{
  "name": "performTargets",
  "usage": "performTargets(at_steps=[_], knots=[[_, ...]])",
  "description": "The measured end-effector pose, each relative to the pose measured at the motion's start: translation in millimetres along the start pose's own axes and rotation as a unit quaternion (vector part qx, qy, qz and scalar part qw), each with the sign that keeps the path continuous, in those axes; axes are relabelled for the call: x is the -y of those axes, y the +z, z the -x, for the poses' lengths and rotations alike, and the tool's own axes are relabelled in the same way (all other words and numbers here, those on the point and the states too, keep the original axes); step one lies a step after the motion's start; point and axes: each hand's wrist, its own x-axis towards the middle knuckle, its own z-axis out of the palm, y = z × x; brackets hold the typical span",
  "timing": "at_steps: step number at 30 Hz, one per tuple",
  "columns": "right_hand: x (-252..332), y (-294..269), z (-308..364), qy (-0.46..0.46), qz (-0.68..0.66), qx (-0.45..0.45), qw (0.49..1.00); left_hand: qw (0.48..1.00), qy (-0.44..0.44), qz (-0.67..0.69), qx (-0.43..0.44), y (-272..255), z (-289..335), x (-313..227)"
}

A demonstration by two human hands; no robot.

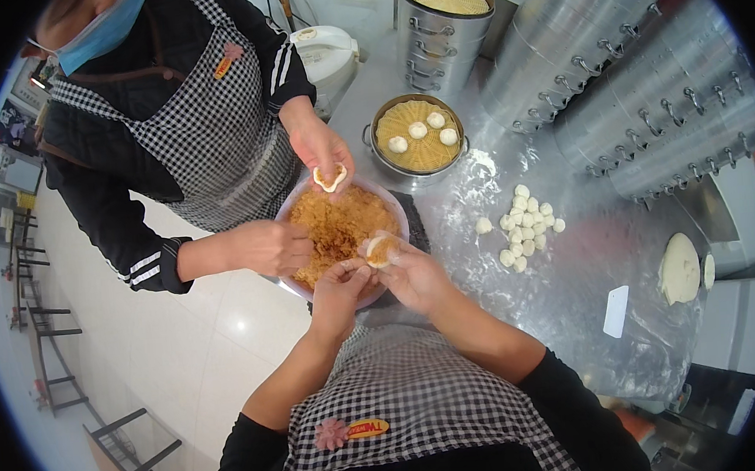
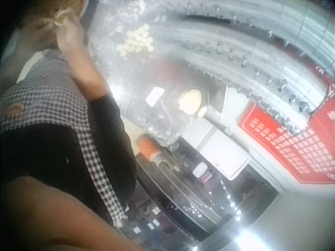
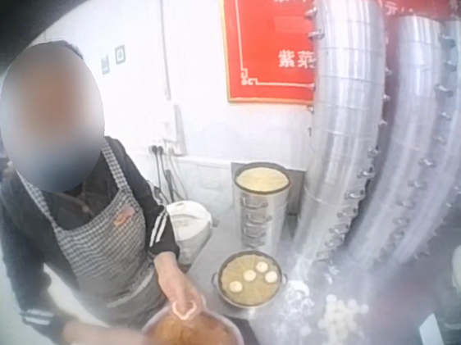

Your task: The person rolls a large dough mass into a rope, cuts it into small pieces, and shapes them into balls. They then flatten each piece, fill it with a brown mixture, and seal it into a bun. The finished buns are placed into a steamer basket.

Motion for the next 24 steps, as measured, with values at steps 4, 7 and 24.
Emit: performTargets(at_steps=[4, 7, 24], knots=[[-6.9, -1.3, 1.7, -0.016, 0.050, -0.017, 0.998, 0.999, -0.009, 0.009, 0.032, 3.3, 2.0, -7.5], [-10.0, -0.4, 4.5, -0.025, 0.081, -0.041, 0.996, 0.998, 0.010, -0.052, 0.025, 5.8, 6.7, -9.7], [-4.0, 16.6, 16.9, -0.011, 0.369, -0.056, 0.928, 0.991, -0.022, -0.132, 0.010, -8.7, 10.0, -20.7]])
